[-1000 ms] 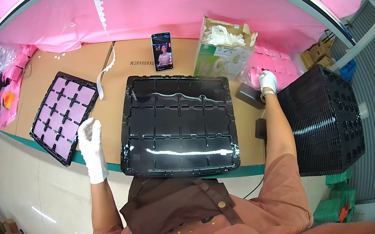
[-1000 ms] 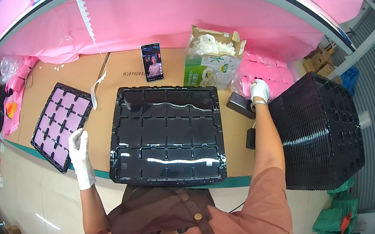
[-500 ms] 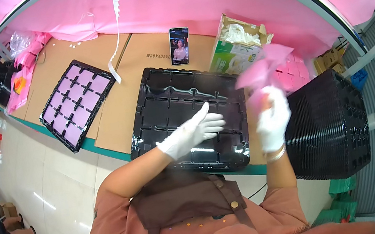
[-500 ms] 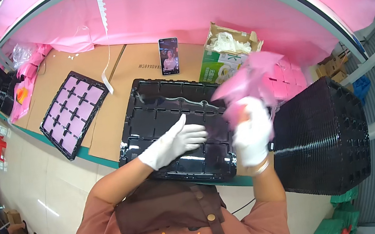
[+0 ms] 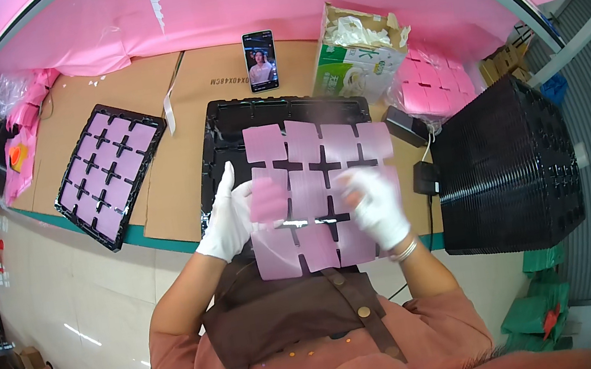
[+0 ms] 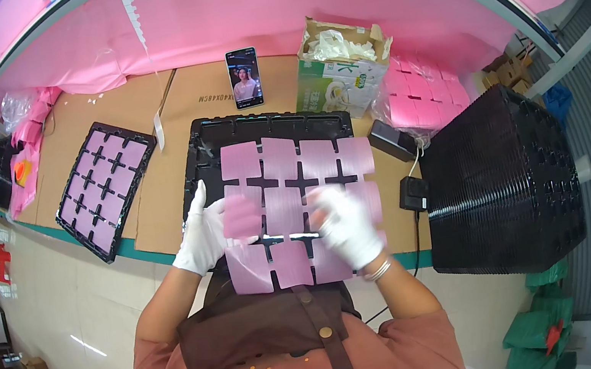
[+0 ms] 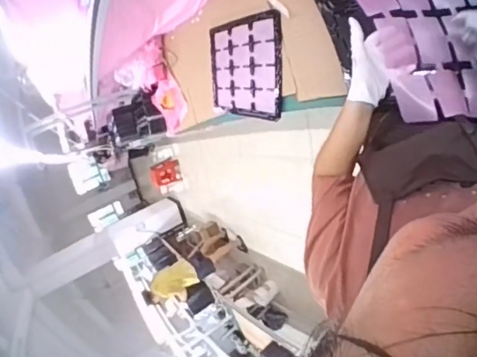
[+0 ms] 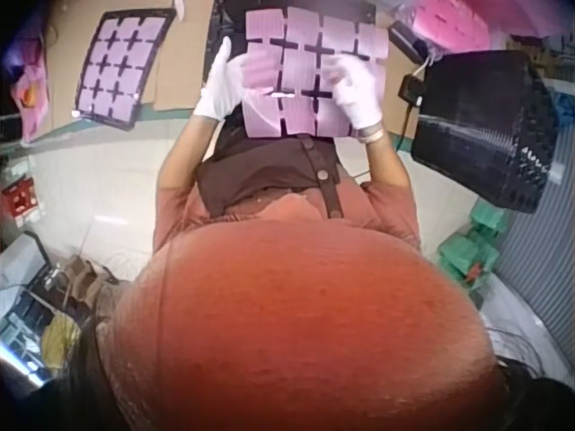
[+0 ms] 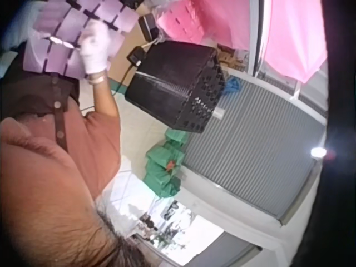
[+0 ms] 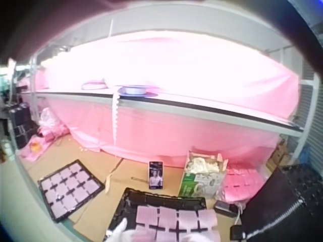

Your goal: The person applies adhesive strips to the surface of black plastic trays and then places pink foam inserts into the compartments. The person repeats this process for multiple trays, handling them one at a time.

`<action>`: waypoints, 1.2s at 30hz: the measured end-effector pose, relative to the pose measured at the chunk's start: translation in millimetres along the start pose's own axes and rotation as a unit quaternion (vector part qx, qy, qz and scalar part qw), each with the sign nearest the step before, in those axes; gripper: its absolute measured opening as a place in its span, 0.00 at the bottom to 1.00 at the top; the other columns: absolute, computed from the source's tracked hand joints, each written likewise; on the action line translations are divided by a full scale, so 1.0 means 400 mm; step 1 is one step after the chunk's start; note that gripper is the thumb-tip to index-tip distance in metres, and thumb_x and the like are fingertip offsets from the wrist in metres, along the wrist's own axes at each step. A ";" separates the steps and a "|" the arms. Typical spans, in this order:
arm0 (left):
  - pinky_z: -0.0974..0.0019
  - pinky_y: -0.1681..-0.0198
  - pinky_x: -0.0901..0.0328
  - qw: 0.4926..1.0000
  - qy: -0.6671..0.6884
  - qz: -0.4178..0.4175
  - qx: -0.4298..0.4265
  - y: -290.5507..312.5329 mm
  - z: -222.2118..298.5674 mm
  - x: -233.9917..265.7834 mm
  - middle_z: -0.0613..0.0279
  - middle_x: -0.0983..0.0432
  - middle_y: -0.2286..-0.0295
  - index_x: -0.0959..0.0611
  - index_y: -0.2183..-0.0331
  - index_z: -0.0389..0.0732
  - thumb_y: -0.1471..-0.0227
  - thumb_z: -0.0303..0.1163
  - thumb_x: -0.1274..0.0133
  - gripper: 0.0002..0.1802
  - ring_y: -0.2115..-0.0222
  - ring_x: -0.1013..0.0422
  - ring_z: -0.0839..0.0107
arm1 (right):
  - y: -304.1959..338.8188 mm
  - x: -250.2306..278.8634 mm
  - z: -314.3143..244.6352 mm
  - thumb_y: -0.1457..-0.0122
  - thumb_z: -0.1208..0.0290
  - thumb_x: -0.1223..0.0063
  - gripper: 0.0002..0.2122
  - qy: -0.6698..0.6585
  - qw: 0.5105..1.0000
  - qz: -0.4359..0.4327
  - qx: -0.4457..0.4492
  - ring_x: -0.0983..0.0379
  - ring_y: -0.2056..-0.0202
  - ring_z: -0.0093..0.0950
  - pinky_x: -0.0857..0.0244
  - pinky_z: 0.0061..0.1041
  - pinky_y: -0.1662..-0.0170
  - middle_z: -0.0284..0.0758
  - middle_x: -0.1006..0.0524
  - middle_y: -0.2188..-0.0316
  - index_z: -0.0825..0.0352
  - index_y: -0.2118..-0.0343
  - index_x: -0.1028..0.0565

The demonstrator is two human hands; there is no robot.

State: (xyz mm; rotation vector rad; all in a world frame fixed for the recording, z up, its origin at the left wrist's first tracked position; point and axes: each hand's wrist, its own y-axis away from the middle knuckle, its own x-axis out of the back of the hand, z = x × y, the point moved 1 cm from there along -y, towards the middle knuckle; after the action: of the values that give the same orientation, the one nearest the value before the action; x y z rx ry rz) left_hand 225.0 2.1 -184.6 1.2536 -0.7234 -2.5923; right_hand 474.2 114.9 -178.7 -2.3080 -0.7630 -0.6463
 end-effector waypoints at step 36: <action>0.68 0.69 0.32 0.669 -0.630 0.319 -0.232 -0.068 0.096 0.119 0.63 0.27 0.74 0.30 0.43 0.36 0.50 0.35 0.40 0.34 0.77 0.30 0.75 | -0.119 -0.008 0.194 0.45 0.59 0.45 0.31 0.274 0.898 -0.074 -0.336 0.22 0.63 0.44 0.30 0.41 0.58 0.46 0.20 0.65 0.62 0.38 0.38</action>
State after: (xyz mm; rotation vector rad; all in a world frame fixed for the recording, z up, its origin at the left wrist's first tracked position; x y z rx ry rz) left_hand 166.7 22.4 -210.4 -0.9762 -0.3990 -2.3483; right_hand 460.0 197.0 -215.3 -2.4423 -0.4810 -1.7673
